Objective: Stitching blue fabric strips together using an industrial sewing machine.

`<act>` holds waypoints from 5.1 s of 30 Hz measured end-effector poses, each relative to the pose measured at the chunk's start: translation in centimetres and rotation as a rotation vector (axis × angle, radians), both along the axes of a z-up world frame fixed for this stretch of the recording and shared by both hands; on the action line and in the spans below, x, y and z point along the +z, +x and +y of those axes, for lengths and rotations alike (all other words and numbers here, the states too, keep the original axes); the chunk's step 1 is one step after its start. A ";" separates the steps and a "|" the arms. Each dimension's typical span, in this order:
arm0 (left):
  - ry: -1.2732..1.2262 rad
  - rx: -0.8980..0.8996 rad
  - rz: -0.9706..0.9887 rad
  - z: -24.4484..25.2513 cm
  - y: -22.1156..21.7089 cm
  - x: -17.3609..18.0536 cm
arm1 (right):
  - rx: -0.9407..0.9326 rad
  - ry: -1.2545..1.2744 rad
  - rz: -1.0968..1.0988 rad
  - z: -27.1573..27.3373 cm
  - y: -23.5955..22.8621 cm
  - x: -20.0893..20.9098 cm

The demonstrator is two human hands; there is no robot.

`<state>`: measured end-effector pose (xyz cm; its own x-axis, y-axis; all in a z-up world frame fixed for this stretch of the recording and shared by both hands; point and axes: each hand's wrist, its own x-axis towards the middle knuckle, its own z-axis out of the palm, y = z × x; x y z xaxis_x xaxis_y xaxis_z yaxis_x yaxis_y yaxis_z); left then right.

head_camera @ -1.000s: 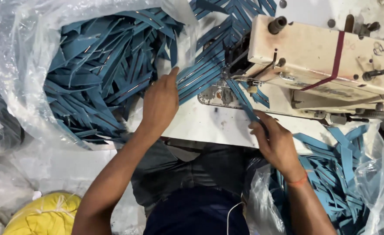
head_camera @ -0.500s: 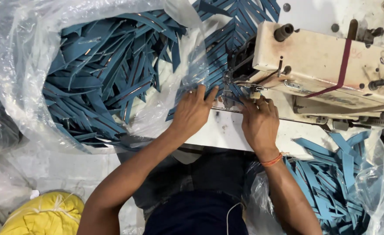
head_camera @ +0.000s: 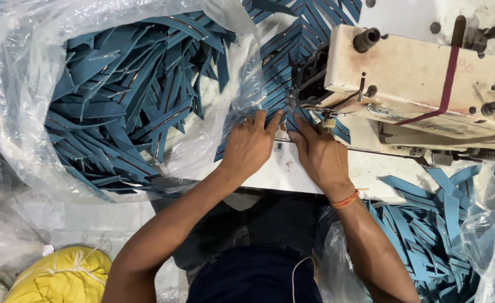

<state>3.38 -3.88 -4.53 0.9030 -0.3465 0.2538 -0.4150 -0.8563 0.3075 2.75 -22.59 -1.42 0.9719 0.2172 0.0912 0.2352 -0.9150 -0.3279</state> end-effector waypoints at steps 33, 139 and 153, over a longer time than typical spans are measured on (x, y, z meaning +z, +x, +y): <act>0.019 -0.082 0.033 0.4 1.1 -0.2 | 0.060 0.028 -0.208 0.3 0.2 -2.3; -1.623 0.991 -0.037 22.0 -17.9 0.6 | 0.836 -0.045 -0.239 32.8 -1.3 5.5; -1.474 0.987 -0.049 22.9 -19.3 1.2 | 1.023 -0.096 -0.407 28.0 1.1 9.3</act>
